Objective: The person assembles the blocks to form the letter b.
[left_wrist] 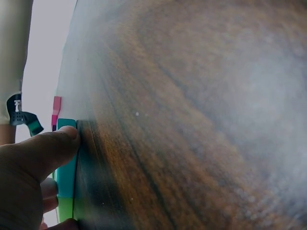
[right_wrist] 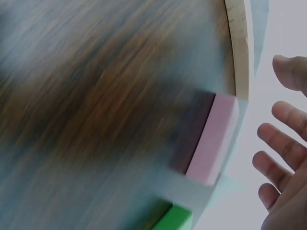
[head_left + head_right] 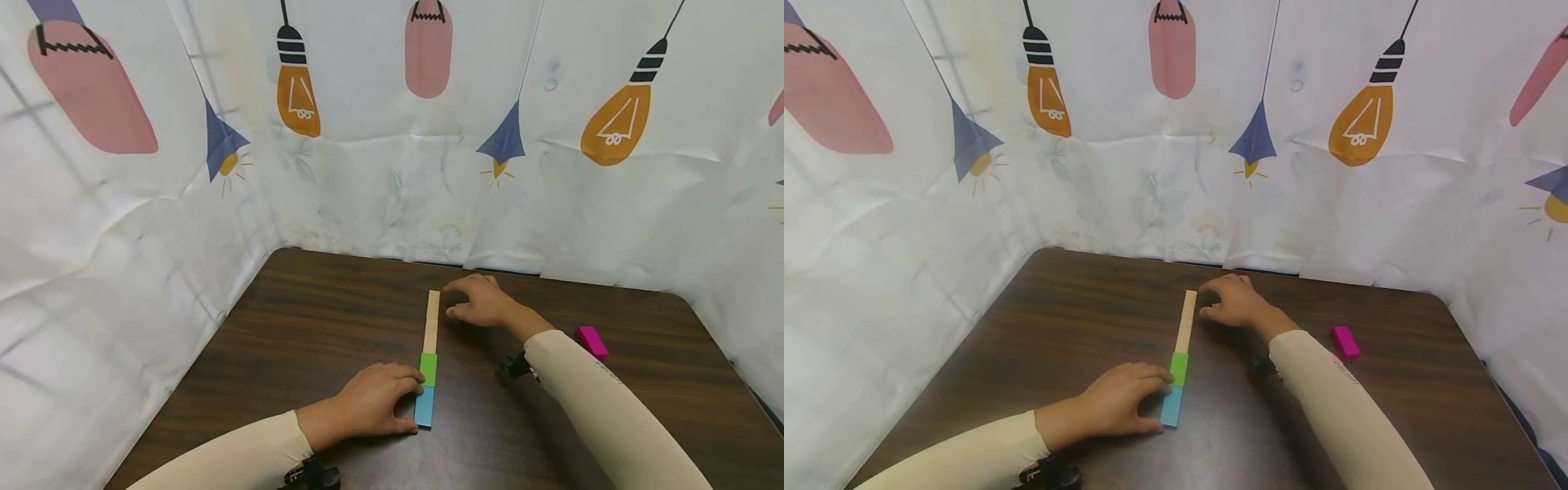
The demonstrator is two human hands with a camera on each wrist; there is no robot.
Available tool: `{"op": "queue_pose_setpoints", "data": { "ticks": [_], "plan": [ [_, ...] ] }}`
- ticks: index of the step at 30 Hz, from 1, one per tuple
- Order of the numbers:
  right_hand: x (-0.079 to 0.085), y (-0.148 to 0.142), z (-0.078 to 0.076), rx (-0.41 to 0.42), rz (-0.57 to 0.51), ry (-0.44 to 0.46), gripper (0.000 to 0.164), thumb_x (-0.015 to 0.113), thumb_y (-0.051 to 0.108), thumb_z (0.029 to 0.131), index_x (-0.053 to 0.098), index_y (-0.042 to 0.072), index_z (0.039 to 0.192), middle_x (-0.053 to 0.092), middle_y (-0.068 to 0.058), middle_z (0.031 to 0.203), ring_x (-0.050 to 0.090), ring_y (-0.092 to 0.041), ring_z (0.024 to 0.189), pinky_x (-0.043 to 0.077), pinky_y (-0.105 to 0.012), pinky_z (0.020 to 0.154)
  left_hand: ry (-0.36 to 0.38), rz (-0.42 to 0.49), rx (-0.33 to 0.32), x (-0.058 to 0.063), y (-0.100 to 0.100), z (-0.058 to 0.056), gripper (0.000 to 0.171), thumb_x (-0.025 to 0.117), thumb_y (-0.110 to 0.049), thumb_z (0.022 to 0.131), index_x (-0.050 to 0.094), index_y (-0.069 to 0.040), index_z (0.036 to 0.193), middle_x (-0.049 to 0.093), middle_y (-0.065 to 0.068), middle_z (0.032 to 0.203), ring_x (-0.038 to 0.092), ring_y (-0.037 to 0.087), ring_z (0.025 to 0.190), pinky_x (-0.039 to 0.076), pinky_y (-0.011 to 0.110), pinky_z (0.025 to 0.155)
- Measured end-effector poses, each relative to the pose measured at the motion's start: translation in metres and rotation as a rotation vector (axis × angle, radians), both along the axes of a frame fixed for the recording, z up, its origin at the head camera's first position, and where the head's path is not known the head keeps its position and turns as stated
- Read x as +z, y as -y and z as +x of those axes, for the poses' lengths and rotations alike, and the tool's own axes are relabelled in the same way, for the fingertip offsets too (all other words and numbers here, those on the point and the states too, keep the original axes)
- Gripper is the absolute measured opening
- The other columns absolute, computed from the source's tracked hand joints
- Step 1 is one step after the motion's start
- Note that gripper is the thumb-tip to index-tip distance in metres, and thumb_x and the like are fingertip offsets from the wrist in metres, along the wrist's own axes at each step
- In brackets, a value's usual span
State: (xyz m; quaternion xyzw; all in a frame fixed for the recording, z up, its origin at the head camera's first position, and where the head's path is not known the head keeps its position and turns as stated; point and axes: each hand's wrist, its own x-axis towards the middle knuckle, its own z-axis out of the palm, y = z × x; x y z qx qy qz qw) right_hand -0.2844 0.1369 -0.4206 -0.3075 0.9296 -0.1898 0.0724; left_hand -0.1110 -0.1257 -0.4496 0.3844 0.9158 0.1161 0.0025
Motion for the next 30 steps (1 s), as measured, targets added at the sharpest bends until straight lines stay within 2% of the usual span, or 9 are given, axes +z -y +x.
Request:
{"op": "queue_pose_setpoints", "data": {
  "ticks": [6,15,30],
  "plan": [
    [0.003,-0.019,0.002,-0.016,-0.009,-0.022,0.053,0.072,0.036,0.096,0.061,0.011,0.142,0.061,-0.008,0.14,0.042,-0.039,0.139,0.021,-0.063,0.114,-0.011,-0.001,-0.001,0.001,0.0,0.0,0.051,0.081,-0.054,0.084,0.073,-0.02,0.121,0.062,-0.009,0.134,0.06,0.011,0.121,0.05,0.038,0.1],
    [0.002,-0.04,0.004,-0.019,0.034,-0.064,0.051,0.073,0.032,0.094,0.063,0.009,0.138,0.061,-0.012,0.14,0.046,-0.042,0.135,0.026,-0.065,0.112,-0.019,-0.005,0.001,0.002,0.001,0.0,0.052,0.081,-0.054,0.083,0.073,-0.02,0.121,0.062,-0.009,0.134,0.06,0.012,0.121,0.05,0.039,0.1],
    [-0.011,-0.044,0.0,0.009,0.053,-0.035,0.044,0.075,0.024,0.094,0.066,0.01,0.135,0.063,-0.014,0.136,0.052,-0.04,0.13,0.03,-0.066,0.111,-0.02,0.004,-0.005,0.001,0.0,0.001,0.051,0.081,-0.054,0.083,0.073,-0.02,0.119,0.063,-0.009,0.132,0.06,0.011,0.119,0.051,0.038,0.099]
  ]
}}
